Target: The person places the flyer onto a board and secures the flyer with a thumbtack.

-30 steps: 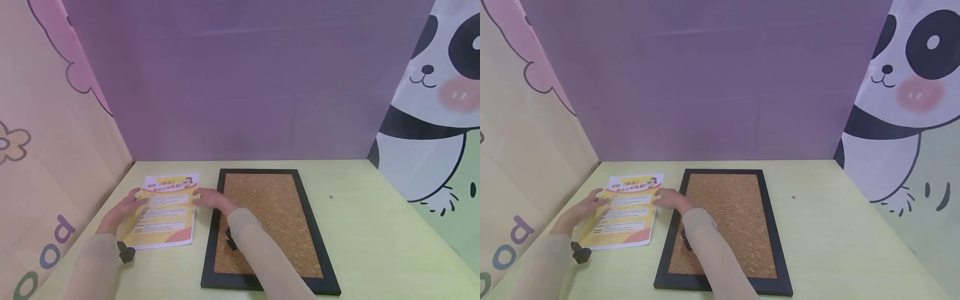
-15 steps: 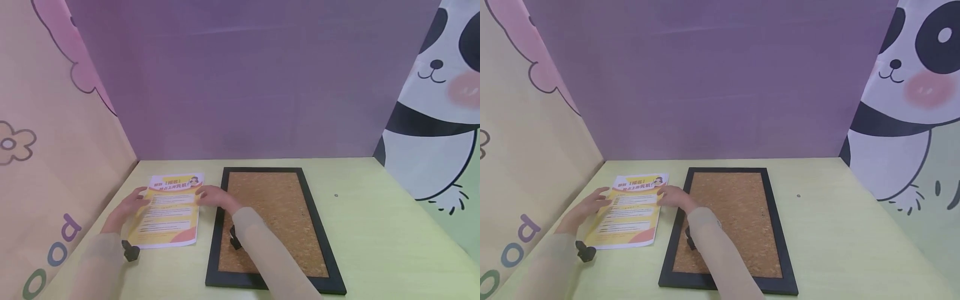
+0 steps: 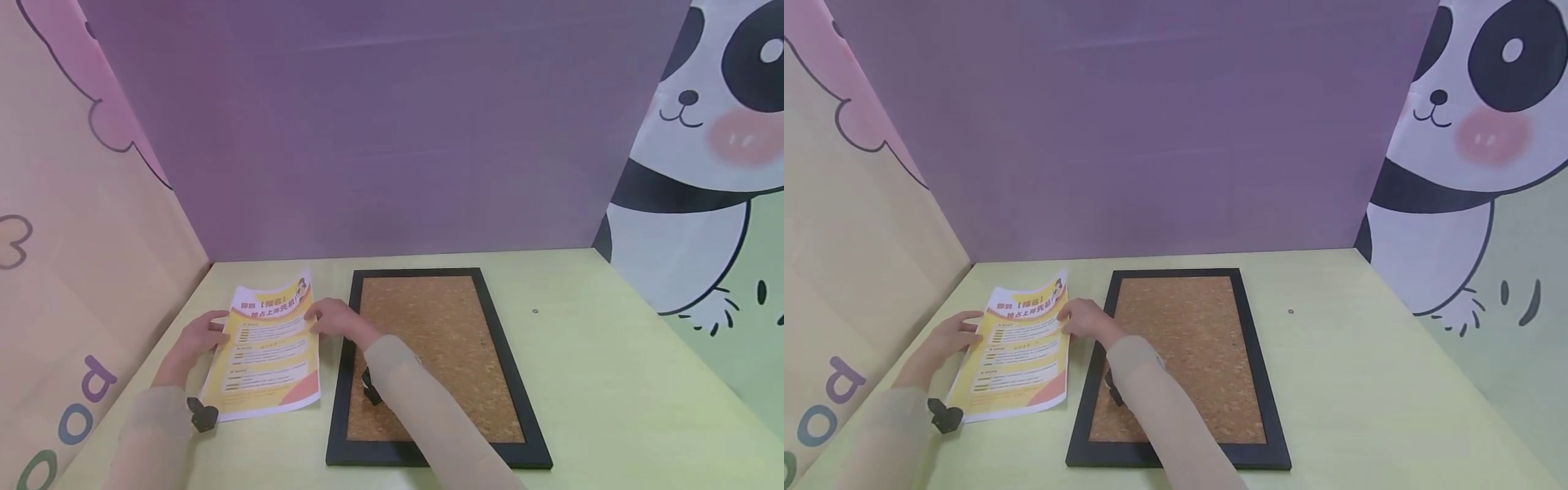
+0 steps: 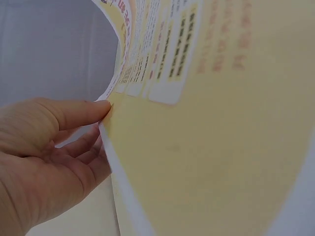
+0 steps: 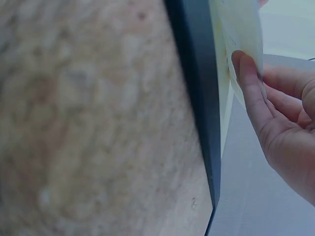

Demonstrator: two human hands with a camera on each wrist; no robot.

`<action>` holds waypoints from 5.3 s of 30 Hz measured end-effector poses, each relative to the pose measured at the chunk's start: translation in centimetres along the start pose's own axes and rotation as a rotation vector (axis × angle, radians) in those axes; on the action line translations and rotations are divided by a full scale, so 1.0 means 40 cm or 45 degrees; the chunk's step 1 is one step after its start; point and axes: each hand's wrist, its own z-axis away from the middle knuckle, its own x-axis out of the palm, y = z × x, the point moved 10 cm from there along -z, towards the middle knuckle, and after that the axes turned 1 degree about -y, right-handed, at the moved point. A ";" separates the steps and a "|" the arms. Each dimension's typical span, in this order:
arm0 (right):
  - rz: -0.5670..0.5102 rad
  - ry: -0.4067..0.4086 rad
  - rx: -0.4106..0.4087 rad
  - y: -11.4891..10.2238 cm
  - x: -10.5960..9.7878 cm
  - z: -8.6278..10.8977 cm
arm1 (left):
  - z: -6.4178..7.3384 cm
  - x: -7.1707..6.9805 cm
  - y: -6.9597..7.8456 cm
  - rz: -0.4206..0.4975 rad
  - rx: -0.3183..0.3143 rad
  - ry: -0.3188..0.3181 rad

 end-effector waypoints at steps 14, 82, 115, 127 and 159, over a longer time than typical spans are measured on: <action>-0.190 0.090 -0.020 0.006 -0.057 0.009 | 0.011 -0.016 0.060 -0.079 0.098 0.027; -0.278 0.238 -0.082 0.129 -0.320 0.214 | 0.018 0.143 0.327 0.167 0.320 0.095; -0.253 0.242 -0.138 0.244 -0.418 0.335 | -0.014 0.299 0.413 0.238 0.312 -0.009; -0.221 0.260 -0.092 0.278 -0.436 0.351 | -0.024 0.328 0.427 0.287 0.369 -0.027; -0.180 0.212 0.022 0.381 -0.465 0.424 | -0.017 0.450 0.478 0.206 0.394 -0.100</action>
